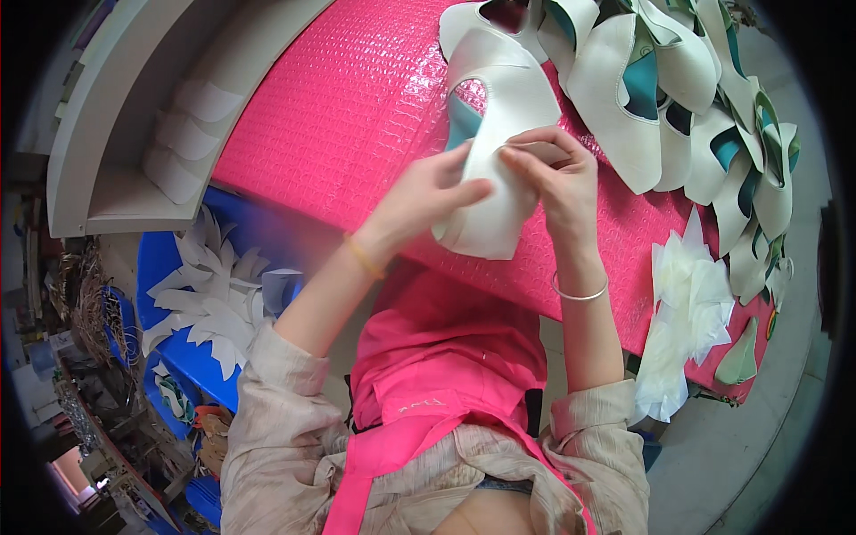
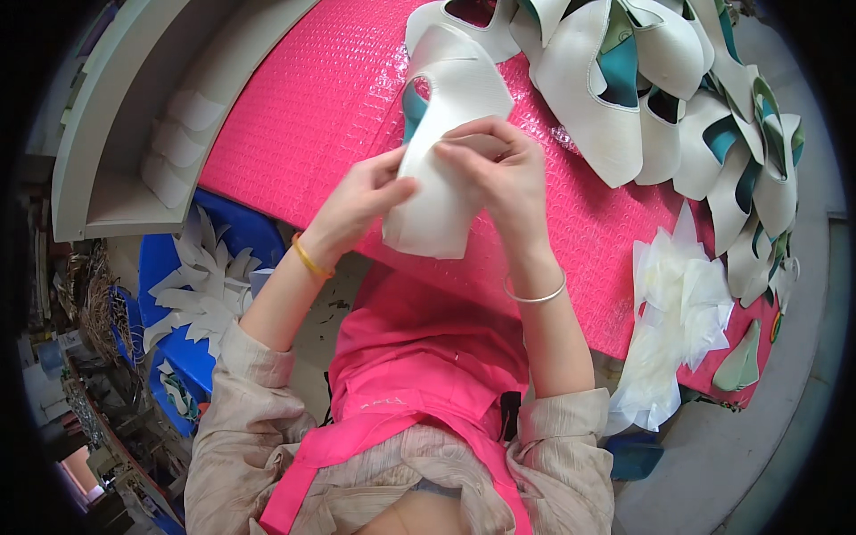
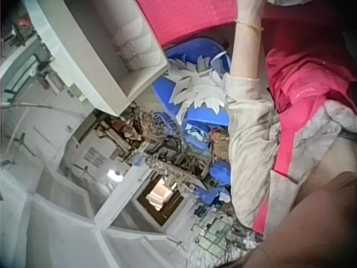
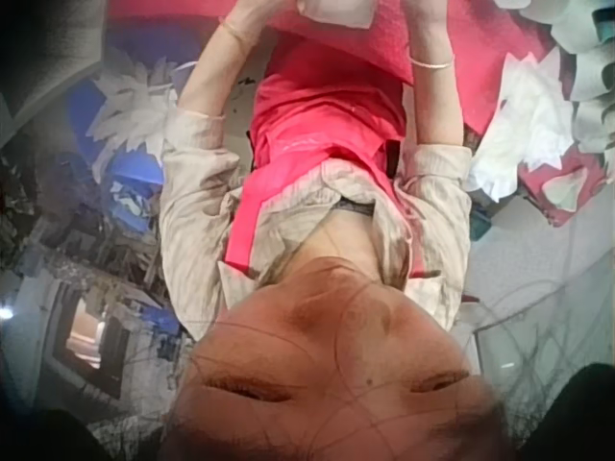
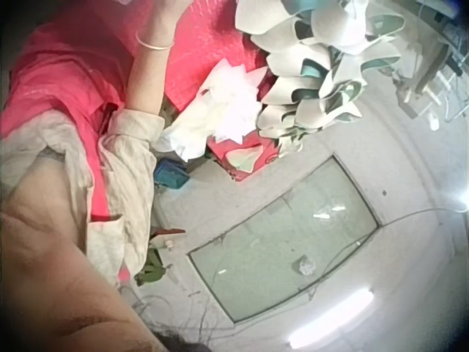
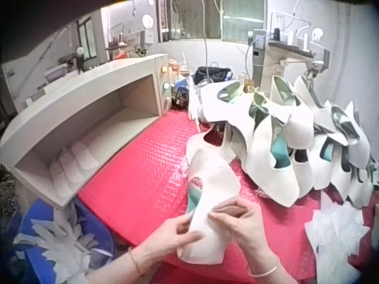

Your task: The person repeatedly picks up a white shoe upper and a teal insole, inserts the insole into the upper, and presses the edges to fit. They then place the assembled unit on a pink mat and repeat the process with additional pairs.

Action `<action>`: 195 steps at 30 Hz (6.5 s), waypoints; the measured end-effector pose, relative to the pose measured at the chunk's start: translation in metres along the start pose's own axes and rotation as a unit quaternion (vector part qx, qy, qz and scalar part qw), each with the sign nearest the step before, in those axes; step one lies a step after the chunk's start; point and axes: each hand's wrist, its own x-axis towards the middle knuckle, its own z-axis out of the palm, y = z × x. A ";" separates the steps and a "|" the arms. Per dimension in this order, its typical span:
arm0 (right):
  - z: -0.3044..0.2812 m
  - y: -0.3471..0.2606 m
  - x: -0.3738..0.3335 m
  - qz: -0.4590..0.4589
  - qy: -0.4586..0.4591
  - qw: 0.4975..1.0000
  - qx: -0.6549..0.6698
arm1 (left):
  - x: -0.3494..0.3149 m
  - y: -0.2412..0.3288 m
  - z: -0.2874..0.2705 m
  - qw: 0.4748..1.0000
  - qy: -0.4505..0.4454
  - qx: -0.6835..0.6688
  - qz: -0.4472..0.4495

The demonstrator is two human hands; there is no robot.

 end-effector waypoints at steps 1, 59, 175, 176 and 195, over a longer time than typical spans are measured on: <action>0.003 -0.001 -0.002 -0.011 -0.019 1.000 -0.016 | 0.005 0.003 0.010 1.000 -0.018 -0.012 -0.003; 0.020 -0.014 -0.058 0.025 -0.050 0.982 0.182 | 0.005 0.041 0.030 0.922 0.255 -0.208 0.203; -0.002 -0.112 0.041 0.012 -0.132 0.966 -0.222 | -0.054 -0.014 0.072 0.873 -0.035 -0.478 0.091; 0.002 -0.113 0.039 -0.003 -0.159 0.958 -0.239 | -0.054 -0.015 0.070 0.864 -0.036 -0.498 0.065; -0.001 -0.076 0.018 0.045 -0.312 0.909 -0.272 | -0.013 -0.009 0.012 0.881 -0.013 0.346 0.324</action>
